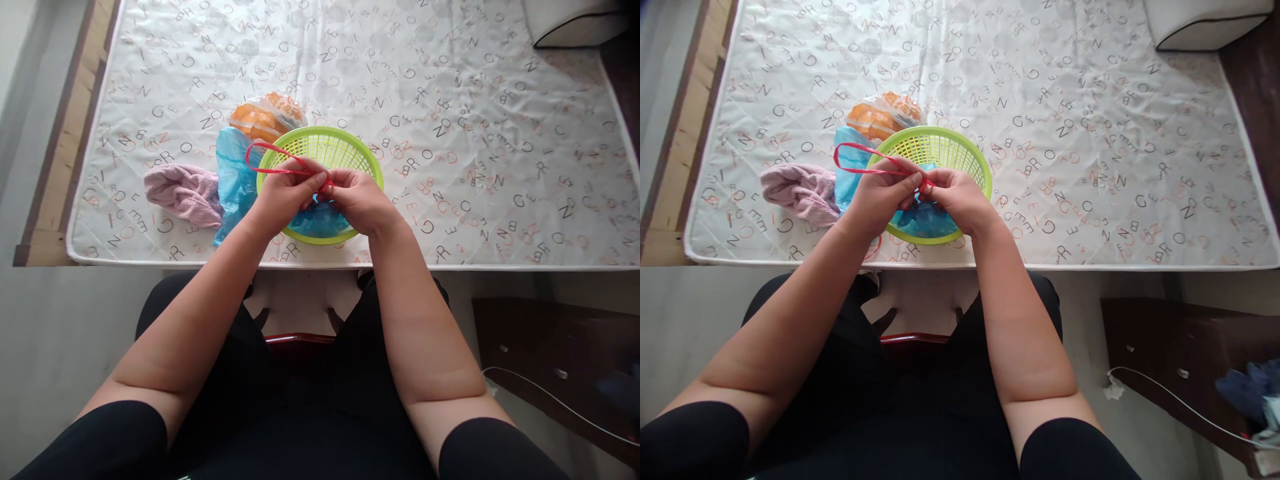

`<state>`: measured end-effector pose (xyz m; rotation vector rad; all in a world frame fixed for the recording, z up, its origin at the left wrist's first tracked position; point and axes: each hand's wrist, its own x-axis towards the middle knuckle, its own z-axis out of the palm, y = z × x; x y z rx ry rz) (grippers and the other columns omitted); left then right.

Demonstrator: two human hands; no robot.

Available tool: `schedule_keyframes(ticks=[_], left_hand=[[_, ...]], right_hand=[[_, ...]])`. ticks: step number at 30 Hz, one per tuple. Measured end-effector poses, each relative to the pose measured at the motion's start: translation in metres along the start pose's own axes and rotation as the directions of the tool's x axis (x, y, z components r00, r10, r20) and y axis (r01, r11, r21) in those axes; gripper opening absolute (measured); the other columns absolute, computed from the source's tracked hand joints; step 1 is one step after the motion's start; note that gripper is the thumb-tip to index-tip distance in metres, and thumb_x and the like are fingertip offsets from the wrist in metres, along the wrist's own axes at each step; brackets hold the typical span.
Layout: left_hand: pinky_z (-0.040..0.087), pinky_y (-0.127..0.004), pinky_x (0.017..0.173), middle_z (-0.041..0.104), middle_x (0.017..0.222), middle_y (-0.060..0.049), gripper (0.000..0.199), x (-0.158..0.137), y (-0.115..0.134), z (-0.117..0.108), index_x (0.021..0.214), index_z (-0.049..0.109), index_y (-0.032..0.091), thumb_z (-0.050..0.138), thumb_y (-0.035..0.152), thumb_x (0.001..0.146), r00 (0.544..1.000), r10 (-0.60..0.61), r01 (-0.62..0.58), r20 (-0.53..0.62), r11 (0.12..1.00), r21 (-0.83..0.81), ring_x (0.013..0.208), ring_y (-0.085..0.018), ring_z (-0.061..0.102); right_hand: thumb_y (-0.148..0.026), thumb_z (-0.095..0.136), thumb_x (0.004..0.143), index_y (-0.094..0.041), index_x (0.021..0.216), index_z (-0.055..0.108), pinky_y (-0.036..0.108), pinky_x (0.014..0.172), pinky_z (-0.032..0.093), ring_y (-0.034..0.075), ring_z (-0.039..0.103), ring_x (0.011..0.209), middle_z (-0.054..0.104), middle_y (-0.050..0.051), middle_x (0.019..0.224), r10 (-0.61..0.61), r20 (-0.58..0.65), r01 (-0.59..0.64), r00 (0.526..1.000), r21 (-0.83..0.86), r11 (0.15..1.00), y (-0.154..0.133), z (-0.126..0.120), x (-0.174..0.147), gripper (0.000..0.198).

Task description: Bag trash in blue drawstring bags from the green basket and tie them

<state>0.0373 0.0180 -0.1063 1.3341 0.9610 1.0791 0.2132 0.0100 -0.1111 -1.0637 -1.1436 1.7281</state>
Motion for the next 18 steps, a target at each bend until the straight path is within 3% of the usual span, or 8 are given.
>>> schedule_keyframes(ticks=[8,18], left_hand=[[0.049,-0.021,0.052,0.065,0.069,0.002,0.016,0.0023,0.0010,-0.0030,0.089,0.070,0.020,0.085,0.024,0.093,0.999,0.022,-0.022,-0.039,1.000,0.003,0.056,-0.009,0.060],[0.057,-0.024,0.064,0.070,0.075,-0.001,0.015,-0.0011,0.0069,-0.0046,0.087,0.069,0.019,0.081,0.011,0.092,0.996,-0.035,0.036,-0.088,0.999,0.008,0.070,-0.013,0.070]], right_hand=[[-0.033,0.098,0.070,-0.022,0.090,0.075,0.027,0.072,0.058,0.014,0.069,0.085,0.075,0.001,0.093,0.028,-0.027,-0.023,0.999,0.173,0.985,-0.0035,-0.0087,-0.0037,0.032],[-0.045,0.092,0.076,-0.023,0.091,0.079,0.034,0.072,0.059,0.021,0.072,0.088,0.077,0.005,0.090,0.053,-0.086,-0.054,0.995,-0.006,0.999,-0.0073,-0.0117,-0.0055,0.030]])
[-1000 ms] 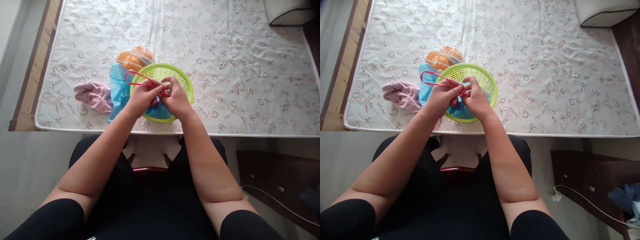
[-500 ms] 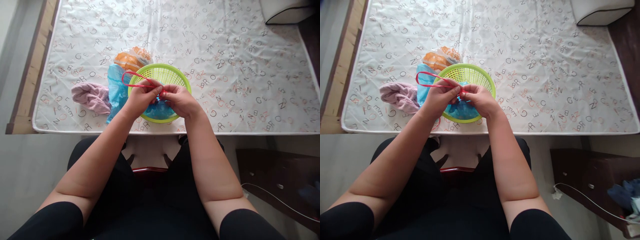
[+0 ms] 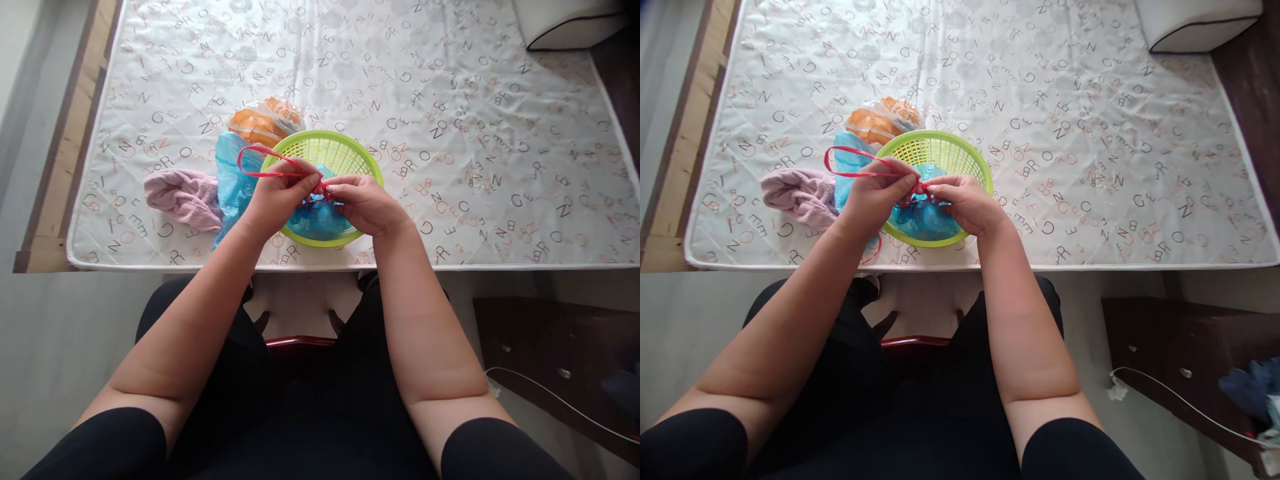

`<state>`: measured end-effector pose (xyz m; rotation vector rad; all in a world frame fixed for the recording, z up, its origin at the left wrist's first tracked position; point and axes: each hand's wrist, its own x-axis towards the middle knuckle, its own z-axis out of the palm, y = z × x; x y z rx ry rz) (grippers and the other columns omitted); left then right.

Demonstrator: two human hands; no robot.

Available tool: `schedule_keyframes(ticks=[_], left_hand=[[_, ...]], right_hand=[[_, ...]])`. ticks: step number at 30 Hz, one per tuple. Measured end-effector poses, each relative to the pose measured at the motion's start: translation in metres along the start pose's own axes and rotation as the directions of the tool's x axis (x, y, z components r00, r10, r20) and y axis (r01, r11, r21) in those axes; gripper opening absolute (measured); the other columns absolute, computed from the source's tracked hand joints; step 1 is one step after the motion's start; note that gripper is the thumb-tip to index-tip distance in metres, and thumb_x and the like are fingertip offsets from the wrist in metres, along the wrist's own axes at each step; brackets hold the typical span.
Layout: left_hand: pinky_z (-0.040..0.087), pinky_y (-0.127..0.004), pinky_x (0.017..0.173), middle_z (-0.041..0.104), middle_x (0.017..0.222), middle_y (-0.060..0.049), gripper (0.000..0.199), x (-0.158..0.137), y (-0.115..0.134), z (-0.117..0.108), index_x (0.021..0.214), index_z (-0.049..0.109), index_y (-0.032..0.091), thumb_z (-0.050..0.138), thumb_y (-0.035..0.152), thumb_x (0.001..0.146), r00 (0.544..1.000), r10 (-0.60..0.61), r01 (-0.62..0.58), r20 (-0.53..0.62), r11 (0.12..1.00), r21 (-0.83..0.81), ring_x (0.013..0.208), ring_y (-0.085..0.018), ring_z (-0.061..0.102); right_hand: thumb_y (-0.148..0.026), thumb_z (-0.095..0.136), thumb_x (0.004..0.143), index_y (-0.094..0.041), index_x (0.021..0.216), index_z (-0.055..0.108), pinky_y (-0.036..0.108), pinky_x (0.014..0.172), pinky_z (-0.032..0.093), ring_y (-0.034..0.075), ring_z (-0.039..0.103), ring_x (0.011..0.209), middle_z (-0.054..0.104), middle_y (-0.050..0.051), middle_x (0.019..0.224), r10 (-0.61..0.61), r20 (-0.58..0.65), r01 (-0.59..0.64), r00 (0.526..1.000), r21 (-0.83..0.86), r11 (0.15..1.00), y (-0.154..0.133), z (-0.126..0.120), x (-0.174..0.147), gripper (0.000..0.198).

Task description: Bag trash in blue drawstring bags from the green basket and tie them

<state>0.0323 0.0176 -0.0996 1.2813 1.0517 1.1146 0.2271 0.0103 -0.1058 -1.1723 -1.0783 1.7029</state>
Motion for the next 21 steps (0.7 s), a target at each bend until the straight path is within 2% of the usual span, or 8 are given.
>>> schedule_keyframes(ticks=[5,9,12,16,21], left_hand=[[0.053,-0.023,0.058,0.075,0.085,-0.002,0.009,0.002,-0.002,0.000,0.094,0.069,0.021,0.076,0.018,0.099,0.999,0.006,-0.005,-0.032,1.000,0.030,0.068,-0.012,0.070],[0.052,-0.021,0.056,0.075,0.084,-0.001,0.014,0.004,-0.005,-0.001,0.093,0.068,0.022,0.078,0.028,0.100,0.994,0.020,-0.014,-0.107,0.998,0.059,0.068,-0.011,0.070],[0.053,-0.020,0.059,0.072,0.076,0.000,0.017,0.006,-0.007,-0.001,0.093,0.068,0.022,0.081,0.031,0.098,0.990,0.019,-0.011,-0.137,0.998,0.055,0.067,-0.011,0.070],[0.055,-0.021,0.060,0.070,0.072,0.000,0.018,0.007,-0.008,-0.001,0.093,0.070,0.022,0.078,0.035,0.101,0.989,-0.015,0.019,-0.144,0.999,0.029,0.065,-0.011,0.070],[0.060,-0.024,0.064,0.077,0.084,-0.004,0.024,0.008,-0.008,-0.001,0.091,0.072,0.022,0.070,0.040,0.107,0.991,-0.061,0.060,-0.121,0.998,-0.017,0.072,-0.013,0.074]], right_hand=[[-0.051,0.076,0.089,-0.026,0.100,0.079,0.035,0.079,0.061,0.022,0.072,0.102,0.079,0.005,0.105,-0.060,-0.048,0.058,0.997,-0.038,0.998,-0.003,0.000,0.002,0.027],[-0.050,0.079,0.089,-0.028,0.105,0.077,0.037,0.087,0.062,0.023,0.072,0.112,0.078,0.006,0.116,-0.161,-0.185,0.163,0.969,-0.005,0.987,0.000,-0.002,0.009,0.028],[-0.056,0.083,0.086,-0.027,0.107,0.074,0.038,0.088,0.063,0.023,0.073,0.114,0.075,0.006,0.116,-0.240,-0.256,0.249,0.936,0.001,0.969,0.007,-0.005,0.015,0.036],[-0.064,0.081,0.087,-0.029,0.106,0.071,0.040,0.090,0.063,0.023,0.073,0.113,0.073,0.005,0.109,-0.301,-0.307,0.299,0.903,-0.055,0.953,0.014,-0.015,0.022,0.041],[-0.072,0.077,0.088,-0.033,0.108,0.069,0.046,0.090,0.063,0.026,0.070,0.115,0.071,0.005,0.109,-0.368,-0.309,0.354,0.877,-0.101,0.930,0.013,-0.023,0.022,0.044]])
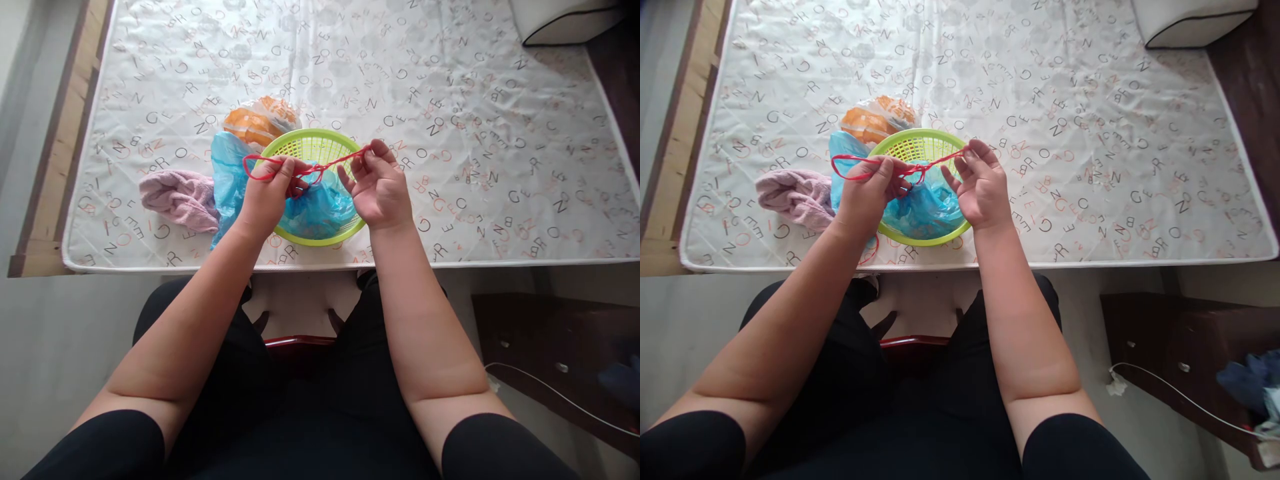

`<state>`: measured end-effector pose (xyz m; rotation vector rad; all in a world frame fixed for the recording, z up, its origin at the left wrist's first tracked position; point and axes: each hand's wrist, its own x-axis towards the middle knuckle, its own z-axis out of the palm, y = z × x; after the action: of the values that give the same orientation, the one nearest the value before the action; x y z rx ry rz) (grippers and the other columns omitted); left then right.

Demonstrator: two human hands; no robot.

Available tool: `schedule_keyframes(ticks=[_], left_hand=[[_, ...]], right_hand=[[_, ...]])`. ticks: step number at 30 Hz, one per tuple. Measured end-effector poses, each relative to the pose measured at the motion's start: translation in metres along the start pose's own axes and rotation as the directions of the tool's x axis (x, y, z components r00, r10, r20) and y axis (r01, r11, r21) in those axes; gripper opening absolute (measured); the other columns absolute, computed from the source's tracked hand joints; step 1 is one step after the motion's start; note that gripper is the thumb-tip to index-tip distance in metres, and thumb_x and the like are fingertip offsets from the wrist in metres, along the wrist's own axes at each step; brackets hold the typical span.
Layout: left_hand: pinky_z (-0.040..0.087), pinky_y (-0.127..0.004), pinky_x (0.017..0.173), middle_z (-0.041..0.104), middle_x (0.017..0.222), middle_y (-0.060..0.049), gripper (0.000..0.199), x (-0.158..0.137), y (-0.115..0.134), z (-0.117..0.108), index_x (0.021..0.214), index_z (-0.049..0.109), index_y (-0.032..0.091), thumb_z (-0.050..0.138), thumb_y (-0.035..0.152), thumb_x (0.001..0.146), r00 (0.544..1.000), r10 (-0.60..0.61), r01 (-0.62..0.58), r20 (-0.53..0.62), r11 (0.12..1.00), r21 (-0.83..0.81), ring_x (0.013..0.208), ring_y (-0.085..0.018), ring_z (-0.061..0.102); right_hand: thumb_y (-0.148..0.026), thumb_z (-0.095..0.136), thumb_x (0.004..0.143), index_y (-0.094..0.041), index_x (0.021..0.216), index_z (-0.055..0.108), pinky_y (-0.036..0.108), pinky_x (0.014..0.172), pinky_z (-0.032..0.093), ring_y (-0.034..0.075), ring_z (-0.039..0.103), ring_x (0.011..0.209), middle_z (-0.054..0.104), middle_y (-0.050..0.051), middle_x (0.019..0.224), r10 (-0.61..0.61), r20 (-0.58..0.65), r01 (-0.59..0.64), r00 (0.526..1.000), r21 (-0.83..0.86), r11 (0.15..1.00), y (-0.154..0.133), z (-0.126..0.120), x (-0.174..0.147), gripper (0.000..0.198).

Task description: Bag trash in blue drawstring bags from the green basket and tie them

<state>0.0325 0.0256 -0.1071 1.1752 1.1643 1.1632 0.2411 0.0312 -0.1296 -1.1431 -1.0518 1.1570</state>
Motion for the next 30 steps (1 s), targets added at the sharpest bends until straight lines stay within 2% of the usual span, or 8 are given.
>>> schedule_keyframes(ticks=[5,12,15,18,22,26,28,30], left_hand=[[0.066,-0.029,0.073,0.080,0.092,-0.006,0.026,-0.001,0.000,0.001,0.090,0.072,0.026,0.072,0.047,0.105,0.999,0.011,-0.012,-0.040,0.999,-0.034,0.091,-0.019,0.079],[0.065,-0.030,0.077,0.076,0.091,-0.006,0.044,0.013,-0.012,-0.016,0.091,0.064,0.025,0.063,0.068,0.104,0.993,0.087,-0.095,-0.080,0.990,-0.103,0.108,-0.022,0.079],[0.063,-0.031,0.073,0.065,0.073,-0.002,0.048,0.025,-0.016,-0.034,0.089,0.062,0.027,0.061,0.072,0.103,0.992,0.105,-0.112,-0.075,0.989,-0.095,0.093,-0.020,0.076],[0.056,-0.032,0.063,0.049,0.058,0.003,0.048,0.032,-0.012,-0.050,0.084,0.062,0.028,0.070,0.073,0.097,0.984,0.175,-0.176,-0.022,0.983,-0.056,0.063,-0.013,0.059],[0.046,-0.033,0.054,0.045,0.056,0.003,0.048,0.032,-0.005,-0.056,0.078,0.063,0.026,0.075,0.070,0.096,0.961,0.269,-0.275,0.066,0.953,0.124,0.053,-0.011,0.048],[0.043,-0.032,0.052,0.046,0.057,0.002,0.040,0.025,-0.005,-0.050,0.075,0.061,0.026,0.071,0.053,0.102,0.970,0.242,-0.240,0.021,0.942,0.235,0.052,-0.014,0.051],[0.047,-0.031,0.058,0.050,0.059,0.001,0.029,0.022,-0.004,-0.050,0.078,0.065,0.026,0.072,0.040,0.102,0.978,0.210,-0.206,0.013,0.940,0.274,0.057,-0.015,0.056],[0.050,-0.029,0.064,0.056,0.064,0.000,0.015,0.018,-0.002,-0.053,0.084,0.069,0.026,0.076,0.029,0.097,0.981,0.191,-0.188,0.019,0.935,0.300,0.065,-0.016,0.060]], right_hand=[[-0.088,0.059,0.091,-0.035,0.112,0.064,0.043,0.087,0.062,0.026,0.069,0.116,0.068,0.006,0.112,-0.048,-0.025,0.047,0.999,-0.021,0.999,-0.002,0.003,-0.003,0.058],[-0.090,0.060,0.089,-0.031,0.099,0.061,0.038,0.068,0.055,0.017,0.054,0.070,0.065,0.003,0.092,-0.023,-0.028,0.022,0.999,-0.039,0.999,-0.002,0.000,0.001,0.060],[-0.096,0.052,0.088,-0.030,0.089,0.053,0.034,0.057,0.043,0.015,0.040,0.060,0.054,0.000,0.076,0.006,-0.050,-0.006,0.999,-0.001,1.000,-0.010,0.000,0.001,0.066],[-0.097,0.044,0.090,-0.029,0.081,0.044,0.033,0.052,0.031,0.014,0.029,0.056,0.034,-0.004,0.062,0.053,-0.106,-0.035,0.993,0.163,0.986,-0.017,-0.003,0.002,0.069],[-0.090,0.048,0.096,-0.028,0.080,0.043,0.032,0.047,0.022,0.012,0.024,0.051,0.023,-0.006,0.059,0.132,-0.150,-0.089,0.980,0.268,0.959,-0.017,-0.008,0.007,0.064],[-0.084,0.062,0.093,-0.028,0.079,0.040,0.028,0.042,0.015,0.009,0.016,0.045,0.017,-0.009,0.059,0.160,-0.204,-0.085,0.966,0.332,0.939,-0.011,-0.006,0.009,0.062],[-0.078,0.067,0.093,-0.027,0.079,0.042,0.026,0.041,0.020,0.009,0.020,0.044,0.019,-0.010,0.058,0.143,-0.235,-0.052,0.961,0.352,0.934,-0.012,-0.004,0.006,0.058],[-0.064,0.072,0.095,-0.027,0.082,0.049,0.024,0.046,0.036,0.009,0.033,0.046,0.032,-0.009,0.060,0.103,-0.221,-0.016,0.970,0.362,0.932,-0.018,-0.005,0.002,0.045]])
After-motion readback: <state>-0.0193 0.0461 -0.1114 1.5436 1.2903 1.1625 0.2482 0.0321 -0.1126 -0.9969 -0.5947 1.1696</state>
